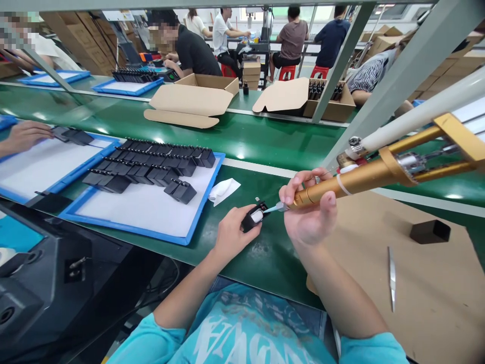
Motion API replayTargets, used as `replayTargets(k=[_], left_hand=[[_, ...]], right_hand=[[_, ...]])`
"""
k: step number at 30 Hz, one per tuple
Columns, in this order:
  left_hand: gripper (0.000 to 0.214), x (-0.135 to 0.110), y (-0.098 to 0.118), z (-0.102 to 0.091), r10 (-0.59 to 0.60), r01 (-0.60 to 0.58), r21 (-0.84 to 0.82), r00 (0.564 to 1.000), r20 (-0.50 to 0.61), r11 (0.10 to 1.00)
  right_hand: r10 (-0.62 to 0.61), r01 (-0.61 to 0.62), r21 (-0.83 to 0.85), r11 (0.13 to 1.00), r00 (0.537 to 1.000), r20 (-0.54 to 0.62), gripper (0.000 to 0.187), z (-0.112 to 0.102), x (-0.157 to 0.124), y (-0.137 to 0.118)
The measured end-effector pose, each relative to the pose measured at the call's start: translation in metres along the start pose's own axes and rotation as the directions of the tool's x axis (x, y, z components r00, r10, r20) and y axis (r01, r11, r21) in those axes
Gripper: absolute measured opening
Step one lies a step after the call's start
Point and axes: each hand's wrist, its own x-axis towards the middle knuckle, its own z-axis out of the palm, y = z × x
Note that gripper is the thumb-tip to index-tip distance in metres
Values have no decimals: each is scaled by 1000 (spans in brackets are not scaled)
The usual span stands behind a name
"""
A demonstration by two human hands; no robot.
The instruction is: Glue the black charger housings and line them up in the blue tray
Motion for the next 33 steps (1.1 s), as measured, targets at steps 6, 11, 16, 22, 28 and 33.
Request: replayTargets(k=[6, 11, 16, 22, 28, 33], left_hand=[[32, 5, 7, -10, 71, -75, -49, 995, -71, 996], [31, 6, 9, -12, 81, -87, -81, 994, -71, 993], [34, 5, 8, -11, 54, -60, -104, 997, -60, 993], [36, 4, 5, -1, 3, -11, -122, 998, -66, 993], [36, 5, 6, 11, -6, -9, -177, 996, -85, 984], [38, 6, 7, 19, 5, -17, -181, 998, -69, 983]], right_hand=[[-14, 14, 22, 1000, 1000, -7, 36, 0, 0, 1], [-42, 41, -26, 999, 999, -28, 29, -2, 0, 0], [-38, 37, -25, 999, 999, -22, 32, -3, 1, 0], [-26, 25, -15, 1000, 1000, -13, 38, -2, 1, 1], [-18, 18, -2, 1000, 1000, -13, 38, -2, -2, 0], [-8, 8, -26, 1000, 1000, -7, 38, -1, -2, -1]])
